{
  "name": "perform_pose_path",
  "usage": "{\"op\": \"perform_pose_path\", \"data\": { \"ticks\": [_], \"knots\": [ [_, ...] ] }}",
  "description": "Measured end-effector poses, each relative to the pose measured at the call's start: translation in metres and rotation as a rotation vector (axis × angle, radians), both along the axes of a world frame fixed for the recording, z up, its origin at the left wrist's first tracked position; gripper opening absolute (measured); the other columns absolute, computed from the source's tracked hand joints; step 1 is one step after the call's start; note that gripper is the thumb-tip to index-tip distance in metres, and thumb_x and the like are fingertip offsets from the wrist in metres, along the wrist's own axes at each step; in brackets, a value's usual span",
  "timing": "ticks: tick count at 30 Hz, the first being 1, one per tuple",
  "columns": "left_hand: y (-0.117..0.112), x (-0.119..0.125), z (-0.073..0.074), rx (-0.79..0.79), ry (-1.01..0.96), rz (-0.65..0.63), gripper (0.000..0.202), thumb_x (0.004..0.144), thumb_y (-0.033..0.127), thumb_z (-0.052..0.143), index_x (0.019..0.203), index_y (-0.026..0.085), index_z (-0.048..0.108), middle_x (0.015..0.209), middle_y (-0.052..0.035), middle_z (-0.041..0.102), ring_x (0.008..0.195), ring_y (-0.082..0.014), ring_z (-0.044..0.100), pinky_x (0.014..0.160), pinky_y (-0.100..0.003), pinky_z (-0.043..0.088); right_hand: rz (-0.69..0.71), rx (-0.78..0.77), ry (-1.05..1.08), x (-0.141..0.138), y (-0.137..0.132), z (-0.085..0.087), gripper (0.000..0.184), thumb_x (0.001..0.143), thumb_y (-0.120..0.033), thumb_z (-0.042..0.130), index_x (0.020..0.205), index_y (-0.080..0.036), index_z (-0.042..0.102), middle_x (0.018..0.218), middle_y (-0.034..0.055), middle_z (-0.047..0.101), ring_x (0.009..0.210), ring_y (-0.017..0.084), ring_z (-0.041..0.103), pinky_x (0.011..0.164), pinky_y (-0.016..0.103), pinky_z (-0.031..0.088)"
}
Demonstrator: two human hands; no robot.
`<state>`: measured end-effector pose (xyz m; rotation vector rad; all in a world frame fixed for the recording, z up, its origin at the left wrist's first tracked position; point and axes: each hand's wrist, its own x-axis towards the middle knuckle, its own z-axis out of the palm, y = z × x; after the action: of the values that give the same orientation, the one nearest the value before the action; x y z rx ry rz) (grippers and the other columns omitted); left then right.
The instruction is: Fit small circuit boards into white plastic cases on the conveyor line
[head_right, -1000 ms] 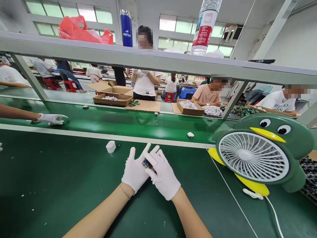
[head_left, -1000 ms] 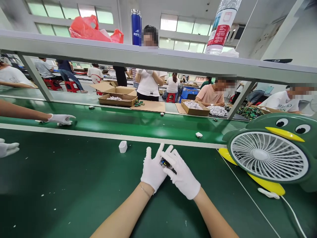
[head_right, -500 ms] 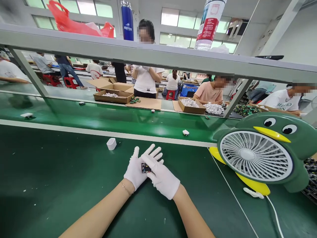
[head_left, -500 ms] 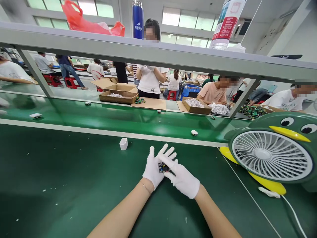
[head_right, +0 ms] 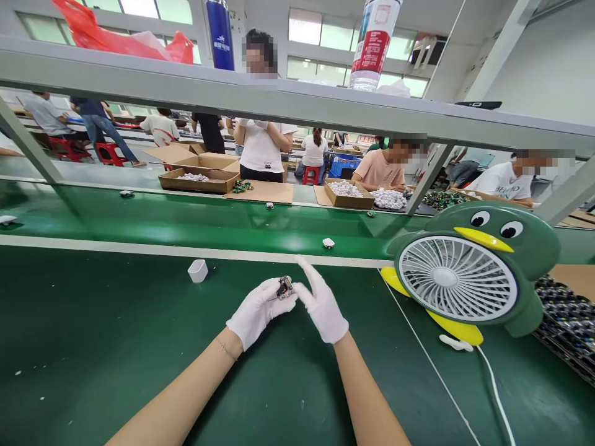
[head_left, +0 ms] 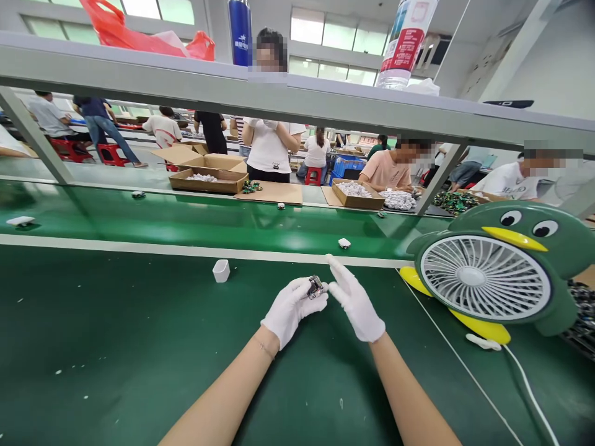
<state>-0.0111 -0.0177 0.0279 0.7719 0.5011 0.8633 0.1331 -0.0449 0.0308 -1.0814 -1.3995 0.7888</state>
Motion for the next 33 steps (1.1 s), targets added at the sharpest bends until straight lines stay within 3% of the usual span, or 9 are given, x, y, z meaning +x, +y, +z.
{"op": "perform_pose_path", "data": {
  "ticks": [5, 9, 12, 14, 17, 22, 26, 29, 33],
  "knots": [
    [-0.018, 0.018, -0.005, -0.036, -0.100, 0.027, 0.023, 0.078, 0.032, 0.054, 0.096, 0.017, 0.055, 0.108, -0.0092, 0.056, 0.100, -0.0204, 0.053, 0.086, -0.035, 0.041, -0.094, -0.001, 0.355, -0.016, 0.011, -0.015, 0.041, 0.088, -0.041, 0.029, 0.111, -0.020, 0.055, 0.120, 0.0049, 0.052, 0.114, 0.018, 0.044, 0.103, 0.040, 0.027],
    [-0.024, 0.025, -0.008, 0.112, 0.100, 0.091, 0.020, 0.073, 0.033, 0.060, 0.082, 0.015, 0.058, 0.079, -0.0039, 0.060, 0.066, -0.0113, 0.055, 0.065, -0.023, 0.042, 0.026, -0.090, 0.616, -0.022, 0.014, -0.019, 0.055, 0.085, -0.052, 0.022, 0.098, -0.017, 0.063, 0.110, 0.0077, 0.059, 0.107, 0.022, 0.051, 0.095, 0.039, 0.038],
    [-0.023, 0.024, -0.006, 0.207, 0.278, 0.077, 0.026, 0.072, 0.038, 0.059, 0.078, 0.013, 0.060, 0.055, 0.0002, 0.054, 0.044, -0.0075, 0.045, 0.053, -0.023, 0.036, 0.205, -0.231, 0.743, -0.020, 0.012, -0.016, 0.065, 0.081, -0.060, 0.021, 0.087, -0.013, 0.066, 0.099, 0.0122, 0.063, 0.076, 0.021, 0.063, 0.057, 0.032, 0.054],
    [-0.023, 0.023, -0.004, 0.222, 0.297, 0.054, 0.030, 0.074, 0.039, 0.056, 0.090, 0.015, 0.061, 0.053, 0.0014, 0.053, 0.041, -0.0075, 0.042, 0.053, -0.023, 0.036, 0.315, -0.344, 0.778, -0.018, 0.009, -0.014, 0.071, 0.078, -0.065, 0.020, 0.076, -0.011, 0.067, 0.088, 0.0147, 0.066, 0.046, 0.017, 0.059, 0.030, 0.027, 0.044],
    [-0.025, 0.024, -0.003, 0.232, 0.301, 0.052, 0.036, 0.074, 0.038, 0.056, 0.103, 0.017, 0.060, 0.052, 0.0021, 0.053, 0.043, -0.0082, 0.043, 0.058, -0.024, 0.038, 0.298, -0.385, 0.803, -0.018, 0.005, -0.012, 0.074, 0.075, -0.068, 0.021, 0.054, -0.011, 0.063, 0.072, 0.0142, 0.066, 0.027, 0.010, 0.046, 0.020, 0.023, 0.032],
    [-0.027, 0.027, -0.008, 0.231, 0.314, 0.086, 0.029, 0.073, 0.038, 0.057, 0.088, 0.014, 0.065, 0.049, 0.0005, 0.054, 0.049, -0.0114, 0.049, 0.065, -0.025, 0.040, 0.207, -0.322, 0.690, -0.020, 0.002, -0.010, 0.079, 0.072, -0.073, 0.015, 0.040, -0.015, 0.057, 0.059, 0.0124, 0.064, 0.033, 0.012, 0.050, 0.027, 0.023, 0.038],
    [-0.025, 0.027, -0.005, 0.143, 0.234, 0.059, 0.030, 0.072, 0.038, 0.059, 0.089, 0.013, 0.058, 0.068, -0.0049, 0.060, 0.054, -0.0135, 0.055, 0.062, -0.028, 0.045, 0.232, -0.246, 0.670, -0.019, 0.006, -0.008, 0.082, 0.073, -0.073, 0.006, 0.084, -0.018, 0.066, 0.093, 0.0117, 0.065, 0.075, 0.022, 0.063, 0.062, 0.036, 0.052],
    [-0.022, 0.023, 0.002, 0.063, 0.176, 0.030, 0.031, 0.072, 0.035, 0.060, 0.091, 0.012, 0.052, 0.078, -0.0092, 0.061, 0.067, -0.0181, 0.060, 0.066, -0.032, 0.048, 0.325, -0.144, 0.786, -0.010, 0.012, -0.006, 0.078, 0.076, -0.068, 0.005, 0.113, -0.020, 0.054, 0.116, 0.0092, 0.054, 0.109, 0.022, 0.049, 0.093, 0.041, 0.037],
    [-0.016, 0.016, 0.006, 0.184, 0.189, 0.017, 0.033, 0.072, 0.030, 0.061, 0.098, 0.013, 0.048, 0.086, -0.0101, 0.061, 0.076, -0.0179, 0.059, 0.070, -0.032, 0.047, 0.385, -0.116, 0.883, 0.011, 0.019, -0.004, 0.079, 0.075, -0.070, 0.007, 0.116, -0.018, 0.051, 0.124, 0.0092, 0.048, 0.121, 0.022, 0.036, 0.104, 0.042, 0.023]
  ]
}}
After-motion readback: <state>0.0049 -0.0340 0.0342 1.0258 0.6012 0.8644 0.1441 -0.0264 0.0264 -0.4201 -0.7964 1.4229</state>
